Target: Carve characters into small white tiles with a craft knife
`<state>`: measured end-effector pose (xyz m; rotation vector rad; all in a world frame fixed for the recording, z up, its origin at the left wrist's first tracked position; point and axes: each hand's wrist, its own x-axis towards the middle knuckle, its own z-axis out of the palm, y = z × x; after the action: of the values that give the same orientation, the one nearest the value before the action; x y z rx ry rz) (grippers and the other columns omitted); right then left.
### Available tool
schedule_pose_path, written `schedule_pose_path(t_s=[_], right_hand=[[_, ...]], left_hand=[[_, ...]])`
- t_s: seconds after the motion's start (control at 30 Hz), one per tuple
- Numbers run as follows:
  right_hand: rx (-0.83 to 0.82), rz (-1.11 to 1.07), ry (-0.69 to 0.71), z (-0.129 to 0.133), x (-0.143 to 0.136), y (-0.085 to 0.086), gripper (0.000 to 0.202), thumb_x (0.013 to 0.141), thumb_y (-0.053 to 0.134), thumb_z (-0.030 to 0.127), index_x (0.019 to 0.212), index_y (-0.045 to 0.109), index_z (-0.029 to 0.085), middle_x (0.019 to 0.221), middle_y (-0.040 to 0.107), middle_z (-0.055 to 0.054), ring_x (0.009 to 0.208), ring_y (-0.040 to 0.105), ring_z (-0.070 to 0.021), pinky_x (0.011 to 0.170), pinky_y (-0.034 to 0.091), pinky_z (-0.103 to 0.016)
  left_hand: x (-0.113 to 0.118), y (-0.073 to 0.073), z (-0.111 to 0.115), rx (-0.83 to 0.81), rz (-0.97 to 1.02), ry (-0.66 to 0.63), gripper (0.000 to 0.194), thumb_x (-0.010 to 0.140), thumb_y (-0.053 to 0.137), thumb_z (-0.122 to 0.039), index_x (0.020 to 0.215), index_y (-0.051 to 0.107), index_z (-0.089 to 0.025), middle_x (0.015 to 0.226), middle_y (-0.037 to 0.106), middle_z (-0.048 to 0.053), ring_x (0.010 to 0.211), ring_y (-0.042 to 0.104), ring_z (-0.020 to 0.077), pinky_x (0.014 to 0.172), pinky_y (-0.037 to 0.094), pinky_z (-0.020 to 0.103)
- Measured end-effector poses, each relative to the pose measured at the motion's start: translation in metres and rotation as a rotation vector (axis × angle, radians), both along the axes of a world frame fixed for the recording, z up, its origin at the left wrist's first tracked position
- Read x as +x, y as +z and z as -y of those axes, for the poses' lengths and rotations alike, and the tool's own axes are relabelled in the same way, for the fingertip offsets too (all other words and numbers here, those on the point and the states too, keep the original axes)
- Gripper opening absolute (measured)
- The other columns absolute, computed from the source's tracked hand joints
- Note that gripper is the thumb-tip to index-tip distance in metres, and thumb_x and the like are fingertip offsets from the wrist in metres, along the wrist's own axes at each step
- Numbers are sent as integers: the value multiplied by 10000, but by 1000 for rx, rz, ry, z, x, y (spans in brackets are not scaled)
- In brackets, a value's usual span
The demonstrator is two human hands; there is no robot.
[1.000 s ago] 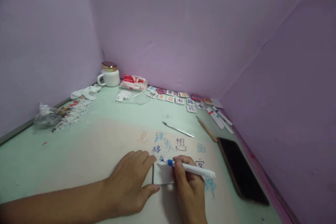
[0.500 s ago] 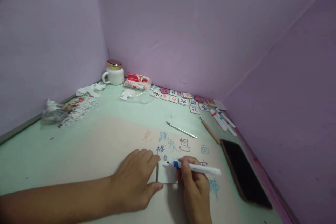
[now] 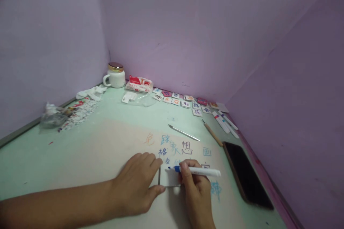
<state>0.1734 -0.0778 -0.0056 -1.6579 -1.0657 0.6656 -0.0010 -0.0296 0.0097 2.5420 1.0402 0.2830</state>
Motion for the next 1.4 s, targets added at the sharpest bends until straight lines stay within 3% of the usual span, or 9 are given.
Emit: schedule_pose_path(t_s=[0.37, 0.57, 0.93, 1.23, 1.4], right_hand=[[-28, -57, 1, 0, -1, 4, 334, 775, 593, 510, 687, 601, 187, 580, 535, -1, 584, 501, -176, 540, 379, -268], [78, -176, -64, 1, -9, 8, 247, 723, 657, 435, 700, 592, 198, 555, 501, 27, 559, 444, -151, 528, 325, -255], [44, -187, -88, 2, -10, 8, 282, 717, 663, 461, 679, 556, 203, 565, 473, 40, 569, 401, -138, 543, 282, -253], [69, -216, -77, 4, -2, -1, 248, 704, 687, 428, 734, 620, 191, 660, 540, 1, 643, 464, -170, 578, 342, -271], [59, -239, -48, 7, 3, 2, 254, 729, 664, 440, 734, 631, 189, 667, 568, -5, 641, 498, -167, 582, 389, -269]], left_hand=[[0, 0, -1, 9, -3, -7, 305, 817, 562, -347, 1060, 514, -168, 985, 553, 91, 904, 494, 269, 827, 427, 461], [0, 0, 1, 5, -11, -5, 303, 819, 564, -347, 1055, 517, -164, 992, 553, 95, 907, 493, 269, 832, 425, 463], [1, 0, -1, -6, -12, -11, 325, 813, 569, -364, 1059, 523, -157, 992, 555, 102, 903, 497, 276, 829, 436, 477], [0, -1, -1, -5, -1, -7, 317, 816, 574, -362, 1058, 522, -164, 982, 558, 93, 906, 504, 274, 837, 434, 474], [0, -2, -3, 35, -6, -5, 271, 834, 545, -344, 1035, 518, -166, 967, 557, 93, 894, 510, 273, 811, 432, 463]])
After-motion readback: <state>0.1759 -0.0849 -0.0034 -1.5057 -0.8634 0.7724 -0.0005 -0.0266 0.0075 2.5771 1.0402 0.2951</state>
